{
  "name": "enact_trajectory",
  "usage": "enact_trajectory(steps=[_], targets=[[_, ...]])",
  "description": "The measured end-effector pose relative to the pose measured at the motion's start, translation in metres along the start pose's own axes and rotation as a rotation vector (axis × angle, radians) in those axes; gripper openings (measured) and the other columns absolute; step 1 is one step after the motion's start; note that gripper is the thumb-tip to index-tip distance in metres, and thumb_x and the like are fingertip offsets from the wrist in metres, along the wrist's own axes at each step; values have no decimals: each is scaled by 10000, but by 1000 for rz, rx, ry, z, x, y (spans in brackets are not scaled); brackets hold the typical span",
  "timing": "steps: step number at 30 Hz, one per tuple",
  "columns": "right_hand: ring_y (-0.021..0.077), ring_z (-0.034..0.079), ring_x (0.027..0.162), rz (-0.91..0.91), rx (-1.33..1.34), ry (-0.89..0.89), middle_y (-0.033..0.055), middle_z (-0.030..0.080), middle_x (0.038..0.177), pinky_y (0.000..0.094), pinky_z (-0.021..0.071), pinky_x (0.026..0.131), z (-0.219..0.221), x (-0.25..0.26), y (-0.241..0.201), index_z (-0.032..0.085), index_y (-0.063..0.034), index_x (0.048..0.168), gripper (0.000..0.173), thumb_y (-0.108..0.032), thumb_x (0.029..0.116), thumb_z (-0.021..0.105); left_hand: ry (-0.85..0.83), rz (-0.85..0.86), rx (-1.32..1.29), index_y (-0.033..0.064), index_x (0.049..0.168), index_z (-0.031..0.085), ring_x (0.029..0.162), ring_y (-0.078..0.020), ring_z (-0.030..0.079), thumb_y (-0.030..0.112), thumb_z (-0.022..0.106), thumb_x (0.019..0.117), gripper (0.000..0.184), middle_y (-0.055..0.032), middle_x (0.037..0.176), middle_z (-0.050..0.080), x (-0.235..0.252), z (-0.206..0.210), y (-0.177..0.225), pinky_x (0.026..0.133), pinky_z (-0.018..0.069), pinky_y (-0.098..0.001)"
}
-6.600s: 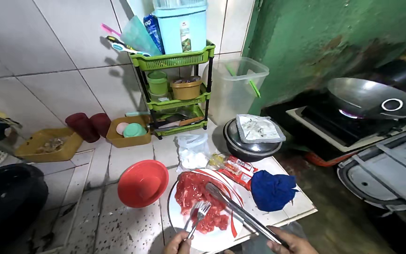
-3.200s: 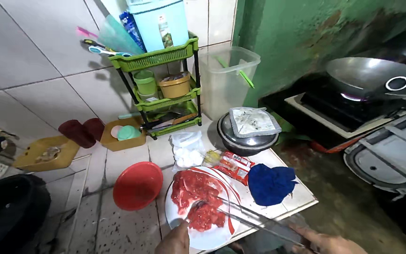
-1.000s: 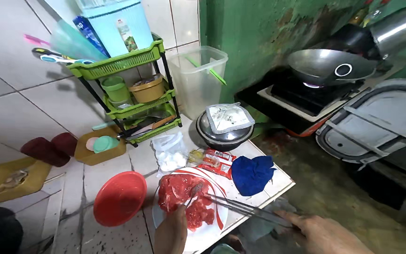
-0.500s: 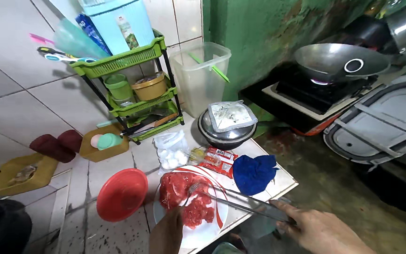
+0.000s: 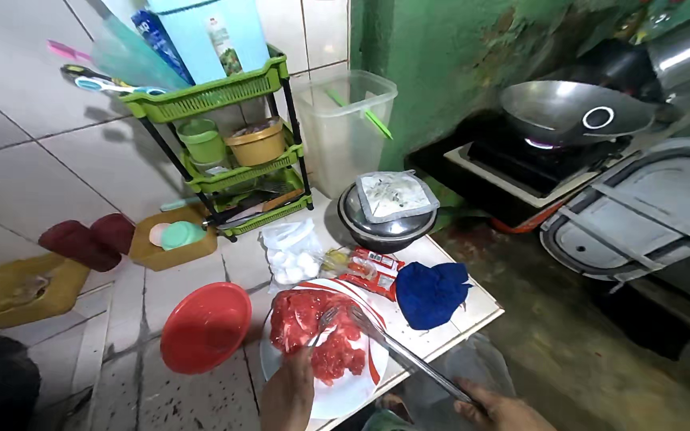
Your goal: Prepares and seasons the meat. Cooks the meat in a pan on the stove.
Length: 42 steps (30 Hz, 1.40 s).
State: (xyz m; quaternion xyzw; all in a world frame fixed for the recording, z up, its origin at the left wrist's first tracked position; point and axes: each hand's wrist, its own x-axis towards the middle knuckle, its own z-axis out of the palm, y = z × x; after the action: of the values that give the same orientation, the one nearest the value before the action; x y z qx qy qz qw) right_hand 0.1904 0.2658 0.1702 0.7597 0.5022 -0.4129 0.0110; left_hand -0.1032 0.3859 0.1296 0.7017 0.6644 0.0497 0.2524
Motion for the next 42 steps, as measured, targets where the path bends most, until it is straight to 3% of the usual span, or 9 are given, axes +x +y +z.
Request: enact_trajectory(steps=[6,14,20,23,28,33,37,40,42], targets=[[476,684,1102,-39,-206,100,219,704,1252,691,505,924,-12,-11,4,543,-232,1515,468,-385,1074,519,-11,5,10,118,1381,645,1067,-343,708,226,431,1091,377,-165,1169,729,7,-2,1,939,539,-550],[474,725,900,-123,-439,274,230,736,1113,654,560,737,-18,-19,-10,574,-263,1491,434,-325,1063,538,-2,37,22,133,1343,675,1046,-342,716,233,431,1095,363,-156,1128,743,16,-2,3,923,542,-557],[479,723,882,-152,-473,311,243,732,1094,644,561,715,-20,-21,-14,575,-256,1489,435,-289,1056,557,-32,47,27,139,1339,678,1084,-330,706,228,420,1095,366,-140,1157,739,21,-5,15,944,536,-546],[471,725,839,-225,-454,402,242,738,1035,629,567,674,-18,-21,-7,623,-228,1445,424,-227,1022,596,43,127,0,82,1304,695,1015,-356,725,179,458,1074,344,-172,1114,745,11,-6,9,891,558,-565],[515,693,1023,-117,-300,162,243,711,1217,735,508,830,-43,-27,9,543,-253,1517,535,-337,997,640,34,194,51,70,1275,704,951,-371,731,174,460,1061,341,-190,1048,745,-7,-16,1,827,572,-566],[507,687,1019,-87,-237,121,251,715,1176,729,490,873,-65,-22,15,513,-216,1538,562,-413,1021,616,50,200,77,100,1274,715,951,-387,738,141,506,1044,313,-189,1065,749,-14,-3,5,804,584,-582],[509,688,1033,-82,-363,183,240,700,1237,721,506,843,-68,1,3,520,-277,1531,558,-414,1002,637,106,197,101,101,1249,729,886,-387,747,89,524,1015,312,-187,1018,753,-21,9,6,739,597,-574],[487,705,952,-156,-446,244,236,735,1104,698,522,780,-71,16,1,554,-316,1503,550,-426,975,665,117,160,138,120,1278,720,870,-369,750,98,515,1023,327,-174,1021,755,-27,15,6,726,602,-552],[451,710,946,-147,-493,231,202,739,1105,674,532,781,-79,21,-1,536,-362,1507,561,-466,970,657,158,160,144,139,1261,729,806,-355,748,108,526,1012,323,-158,966,755,-29,21,4,669,600,-540]])
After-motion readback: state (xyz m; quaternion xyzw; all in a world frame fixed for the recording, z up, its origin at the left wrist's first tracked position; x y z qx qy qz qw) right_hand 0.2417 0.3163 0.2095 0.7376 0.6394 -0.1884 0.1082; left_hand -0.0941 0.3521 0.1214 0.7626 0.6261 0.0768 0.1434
